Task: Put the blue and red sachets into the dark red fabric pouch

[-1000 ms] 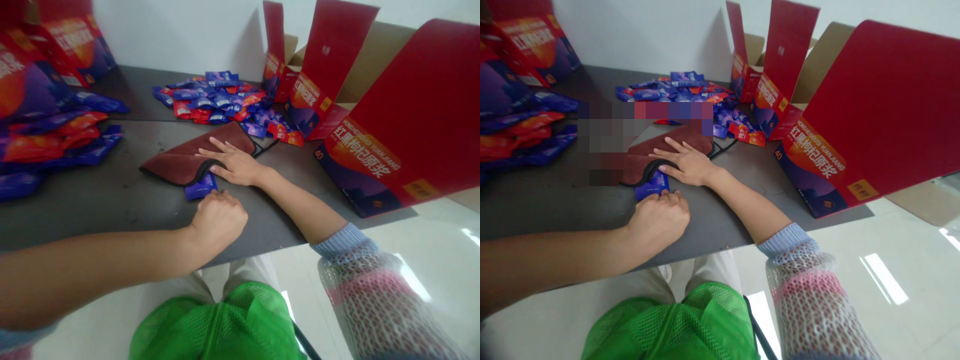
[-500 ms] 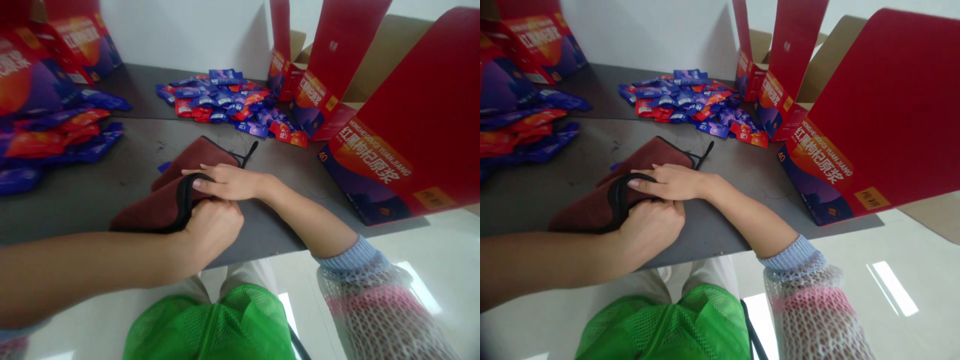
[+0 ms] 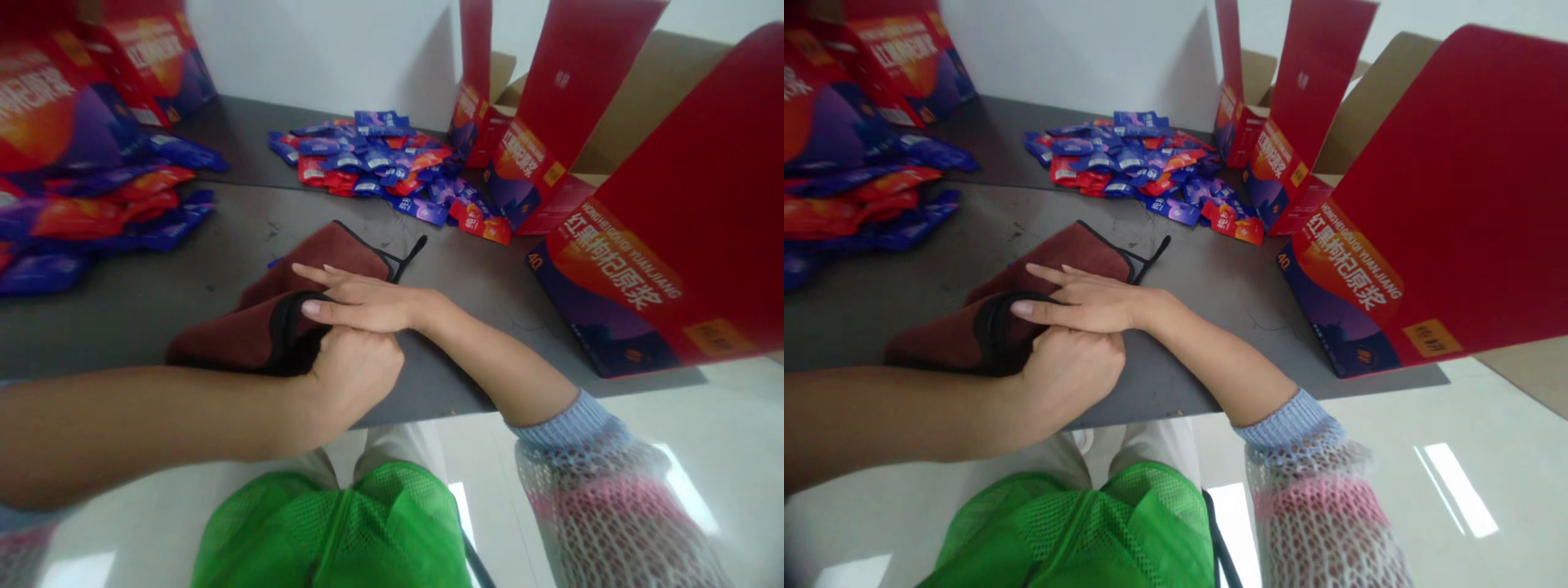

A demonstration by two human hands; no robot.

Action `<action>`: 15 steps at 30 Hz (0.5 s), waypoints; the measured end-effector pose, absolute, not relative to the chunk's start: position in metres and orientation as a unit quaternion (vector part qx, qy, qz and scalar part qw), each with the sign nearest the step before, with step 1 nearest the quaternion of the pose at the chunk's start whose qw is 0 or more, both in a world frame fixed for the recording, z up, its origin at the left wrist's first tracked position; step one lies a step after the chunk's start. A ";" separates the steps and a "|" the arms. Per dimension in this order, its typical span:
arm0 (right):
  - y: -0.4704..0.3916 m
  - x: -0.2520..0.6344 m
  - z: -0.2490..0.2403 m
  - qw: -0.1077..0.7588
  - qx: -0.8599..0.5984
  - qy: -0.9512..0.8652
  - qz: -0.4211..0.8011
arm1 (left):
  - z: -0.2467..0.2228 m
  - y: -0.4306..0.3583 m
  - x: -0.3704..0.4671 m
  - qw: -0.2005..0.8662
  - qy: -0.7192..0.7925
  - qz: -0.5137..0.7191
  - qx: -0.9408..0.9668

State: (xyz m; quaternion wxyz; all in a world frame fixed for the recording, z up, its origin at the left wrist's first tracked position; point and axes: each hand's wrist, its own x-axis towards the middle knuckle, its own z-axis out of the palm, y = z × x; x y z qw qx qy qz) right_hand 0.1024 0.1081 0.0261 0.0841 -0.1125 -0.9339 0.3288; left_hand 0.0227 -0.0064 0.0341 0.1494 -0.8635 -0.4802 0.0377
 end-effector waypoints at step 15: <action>0.157 0.135 0.004 0.133 -0.321 -0.928 0.137 | 0.038 -0.007 0.018 0.216 -0.473 0.070 -0.851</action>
